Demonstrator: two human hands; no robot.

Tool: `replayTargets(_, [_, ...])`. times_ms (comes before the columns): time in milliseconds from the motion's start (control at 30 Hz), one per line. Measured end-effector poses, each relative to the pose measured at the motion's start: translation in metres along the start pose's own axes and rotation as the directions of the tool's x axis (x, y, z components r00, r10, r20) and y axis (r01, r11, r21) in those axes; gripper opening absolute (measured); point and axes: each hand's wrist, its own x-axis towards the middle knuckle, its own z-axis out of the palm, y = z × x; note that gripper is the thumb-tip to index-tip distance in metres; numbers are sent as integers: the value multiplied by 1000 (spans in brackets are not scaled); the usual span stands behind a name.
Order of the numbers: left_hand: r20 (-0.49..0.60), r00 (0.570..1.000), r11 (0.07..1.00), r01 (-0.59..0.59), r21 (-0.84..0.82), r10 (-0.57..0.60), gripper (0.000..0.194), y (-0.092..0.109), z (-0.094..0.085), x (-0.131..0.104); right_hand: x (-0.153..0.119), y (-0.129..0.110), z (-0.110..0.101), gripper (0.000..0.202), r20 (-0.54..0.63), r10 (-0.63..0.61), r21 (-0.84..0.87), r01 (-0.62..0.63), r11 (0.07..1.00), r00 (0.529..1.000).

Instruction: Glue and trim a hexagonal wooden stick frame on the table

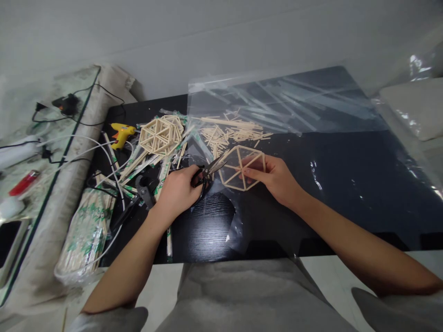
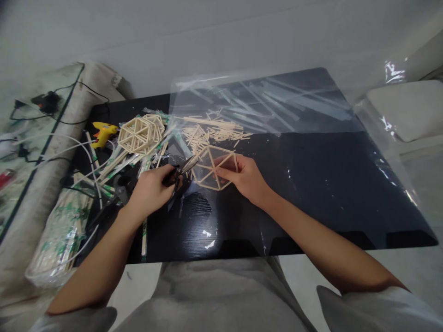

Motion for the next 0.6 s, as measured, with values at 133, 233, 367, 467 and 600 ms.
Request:
replayTargets(133, [7, 1000, 1000, 1, 7, -1, 15, 0, 1, 0, 0, 0, 0, 30, 3, 0, 2, 0, 1000, 1000])
replayTargets(233, [21, 1000, 1000, 13, 10, -13, 14, 1, 0, 0, -1, -1, 0, 28, 1, 5, -3, -5, 1000, 1000])
replayTargets(367, [46, 998, 999, 45, 28, -46, 11, 3, -2, 1, -2, -1, 1, 29, -1, -3, -31, 3, 1000, 1000])
replayTargets(467, [61, 997, 998, 48, 43, -50, 12, 3, -3, 1, -2, -2, 1, 30, -2, -7, -44, 7, 999, 1000])
replayTargets(600, [86, 994, 997, 61, 51, -66, 14, 4, -4, 1, -2, 0, 0, 29, 8, -10, -20, 11, 1000, 1000])
